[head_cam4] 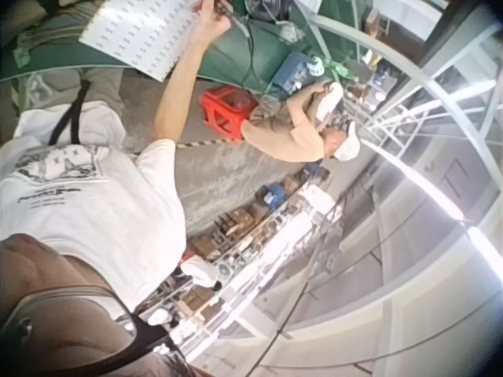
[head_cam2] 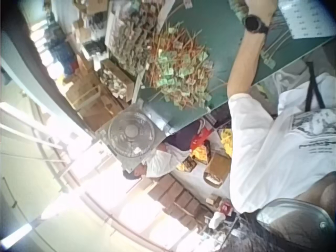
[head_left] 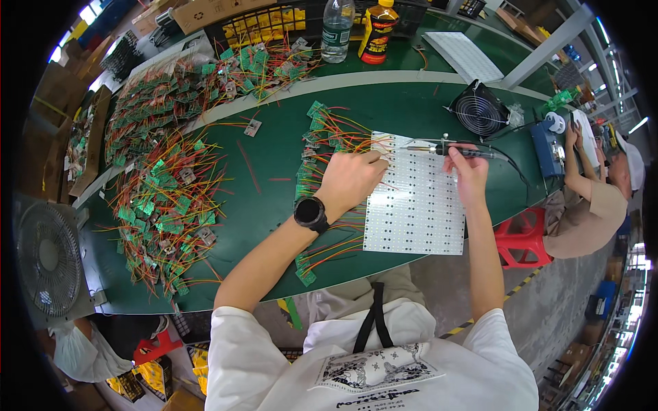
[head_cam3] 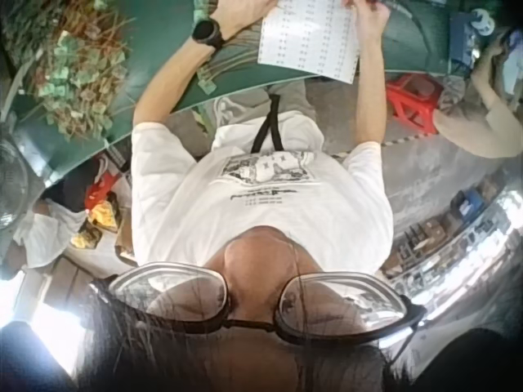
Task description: The person picks up circuit boards with wires from a pile by hand and solders the wires to an LED panel using a soldering iron.
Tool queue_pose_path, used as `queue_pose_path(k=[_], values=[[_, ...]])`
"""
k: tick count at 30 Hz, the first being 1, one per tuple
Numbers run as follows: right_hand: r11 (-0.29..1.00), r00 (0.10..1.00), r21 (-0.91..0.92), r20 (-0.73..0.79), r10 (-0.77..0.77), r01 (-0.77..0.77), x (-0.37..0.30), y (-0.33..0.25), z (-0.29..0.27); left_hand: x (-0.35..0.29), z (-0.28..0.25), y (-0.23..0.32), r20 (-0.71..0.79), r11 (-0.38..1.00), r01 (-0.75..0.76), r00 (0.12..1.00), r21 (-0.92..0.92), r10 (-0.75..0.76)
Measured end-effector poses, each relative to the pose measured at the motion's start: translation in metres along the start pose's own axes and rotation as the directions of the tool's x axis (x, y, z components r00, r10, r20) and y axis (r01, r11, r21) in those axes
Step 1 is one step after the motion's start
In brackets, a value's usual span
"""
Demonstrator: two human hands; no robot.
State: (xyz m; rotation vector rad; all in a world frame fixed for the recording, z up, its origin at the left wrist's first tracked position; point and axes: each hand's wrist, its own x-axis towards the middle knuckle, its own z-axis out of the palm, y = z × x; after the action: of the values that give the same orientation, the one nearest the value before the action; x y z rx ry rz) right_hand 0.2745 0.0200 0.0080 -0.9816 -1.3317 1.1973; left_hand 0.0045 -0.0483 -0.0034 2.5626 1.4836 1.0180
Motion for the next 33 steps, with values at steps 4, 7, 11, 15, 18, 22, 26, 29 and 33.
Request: queue_pose_path(k=[4, 7, 11, 15, 18, 22, 26, 29, 33], values=[[0.996, 1.000, 0.090, -0.003, 0.009, -0.009, -0.010, 0.018, 0.000, 0.000, 0.002, 0.001, -0.007, 1.000, 0.021, 1.000, 0.017, -0.021], [0.992, 1.000, 0.125, -0.013, 0.025, -0.023, -0.013, 0.020, -0.002, 0.001, 0.003, 0.001, -0.032, 0.999, 0.030, 0.999, -0.026, -0.031], [0.991, 0.999, 0.124, 0.023, 0.042, -0.044, -0.011, 0.018, -0.001, 0.001, 0.003, -0.001, -0.002, 0.999, 0.050, 0.999, -0.014, -0.050], [0.995, 0.997, 0.072, 0.041, 0.059, -0.062, -0.010, 0.018, -0.002, 0.002, 0.004, 0.000, -0.004, 0.998, 0.064, 0.998, -0.009, -0.064], [0.995, 0.997, 0.066, 0.046, 0.067, -0.070, -0.010, 0.019, -0.002, 0.002, 0.006, -0.001, -0.035, 0.997, 0.068, 0.997, -0.030, -0.069], [0.998, 0.998, 0.042, 0.049, 0.047, -0.050, -0.011, 0.016, -0.001, 0.002, 0.007, 0.000, -0.025, 0.997, 0.066, 0.997, -0.030, -0.067], [0.997, 0.997, 0.047, 0.053, 0.051, -0.053, -0.011, 0.016, 0.001, 0.001, 0.005, 0.000, -0.013, 0.997, 0.074, 0.997, -0.017, -0.074], [0.998, 0.997, 0.032, 0.061, 0.051, -0.053, -0.011, 0.017, 0.001, 0.001, 0.006, -0.001, -0.024, 0.997, 0.067, 0.997, -0.023, -0.068], [0.998, 0.997, 0.029, 0.054, 0.054, -0.056, -0.011, 0.019, -0.001, 0.001, 0.007, 0.000, -0.035, 0.998, 0.061, 0.997, -0.022, -0.062]])
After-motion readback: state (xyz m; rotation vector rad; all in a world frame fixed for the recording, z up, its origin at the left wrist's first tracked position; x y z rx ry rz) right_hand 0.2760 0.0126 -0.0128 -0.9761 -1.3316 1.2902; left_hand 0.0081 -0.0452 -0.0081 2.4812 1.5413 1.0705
